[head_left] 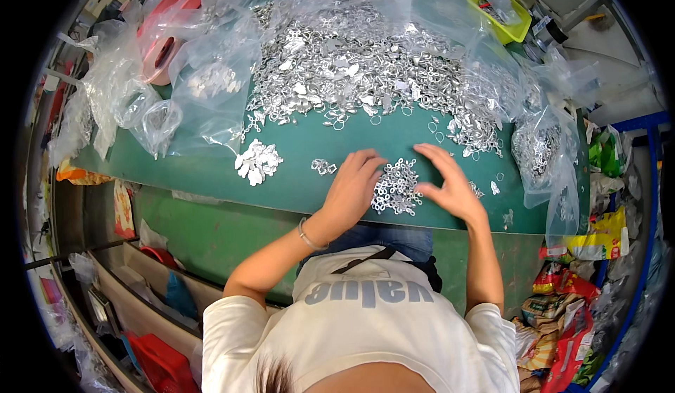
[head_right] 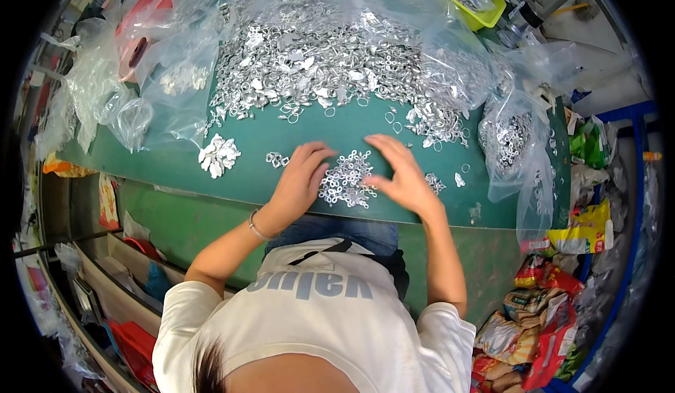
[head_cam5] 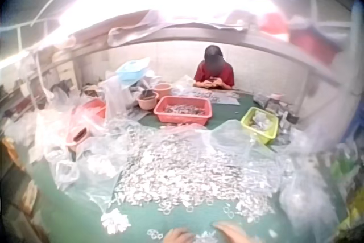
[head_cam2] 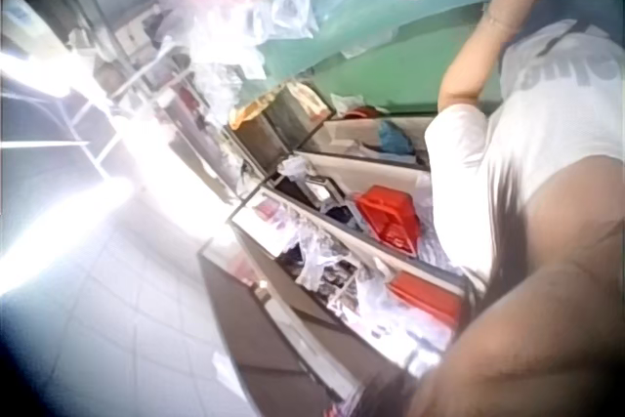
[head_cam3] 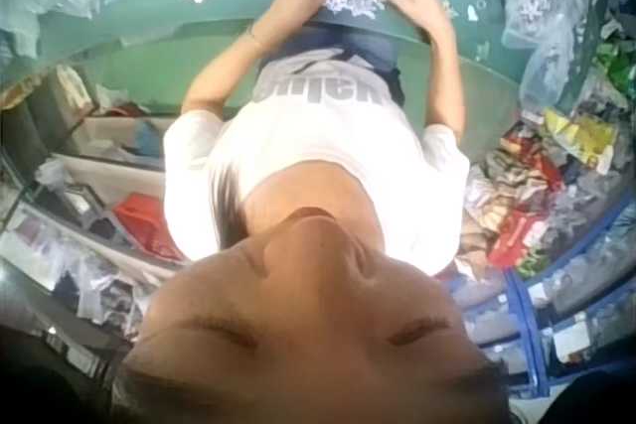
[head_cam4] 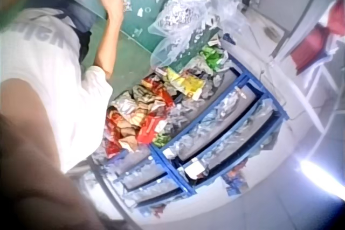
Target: The person sits at a green table and uses both hands to pick up small silver metal rings and decorative pieces. They connect the rings to the decorative pieces and place the assembled items into a pile on the table.
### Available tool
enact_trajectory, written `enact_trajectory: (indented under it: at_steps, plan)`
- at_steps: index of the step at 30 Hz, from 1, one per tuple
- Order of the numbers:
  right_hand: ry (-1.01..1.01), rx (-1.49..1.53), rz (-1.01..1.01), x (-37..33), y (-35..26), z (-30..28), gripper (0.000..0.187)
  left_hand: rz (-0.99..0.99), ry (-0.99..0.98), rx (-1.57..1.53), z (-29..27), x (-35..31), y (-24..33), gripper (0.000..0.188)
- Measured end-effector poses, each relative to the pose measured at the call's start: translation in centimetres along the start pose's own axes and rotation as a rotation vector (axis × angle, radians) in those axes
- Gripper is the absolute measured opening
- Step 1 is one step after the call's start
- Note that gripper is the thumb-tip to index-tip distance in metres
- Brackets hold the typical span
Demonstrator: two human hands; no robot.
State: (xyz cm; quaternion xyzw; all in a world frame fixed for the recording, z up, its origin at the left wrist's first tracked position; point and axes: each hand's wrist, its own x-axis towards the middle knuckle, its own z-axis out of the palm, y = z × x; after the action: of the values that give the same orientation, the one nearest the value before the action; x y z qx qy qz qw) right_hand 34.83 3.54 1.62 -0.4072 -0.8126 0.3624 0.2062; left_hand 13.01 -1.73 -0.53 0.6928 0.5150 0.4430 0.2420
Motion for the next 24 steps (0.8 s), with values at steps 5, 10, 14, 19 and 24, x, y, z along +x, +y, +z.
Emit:
enact_trajectory:
  at_steps: [5,10,14,19,24]
  plan:
    - [-0.151,-0.165,-0.124,-0.4,-0.8,3.4,0.114,-0.7,-0.469,-0.83,-1.8,-6.9,1.7,0.018]
    - [-0.101,-0.171,-0.147,-0.4,-1.5,3.8,0.101,-0.651,-0.64,-0.536,-1.4,-10.2,1.4,0.018]
    - [0.046,-0.085,-0.102,1.4,-0.1,2.8,0.073,-0.368,-0.312,-0.373,-3.6,-5.8,1.8,0.013]
    - [0.373,-0.186,-0.219,10.7,1.5,-0.1,0.044,0.124,-0.045,0.273,-5.1,6.3,-1.0,0.034]
    - [0.307,-0.492,-0.285,18.4,6.0,1.3,0.025,0.082,0.013,0.546,-1.5,14.5,-8.8,0.028]
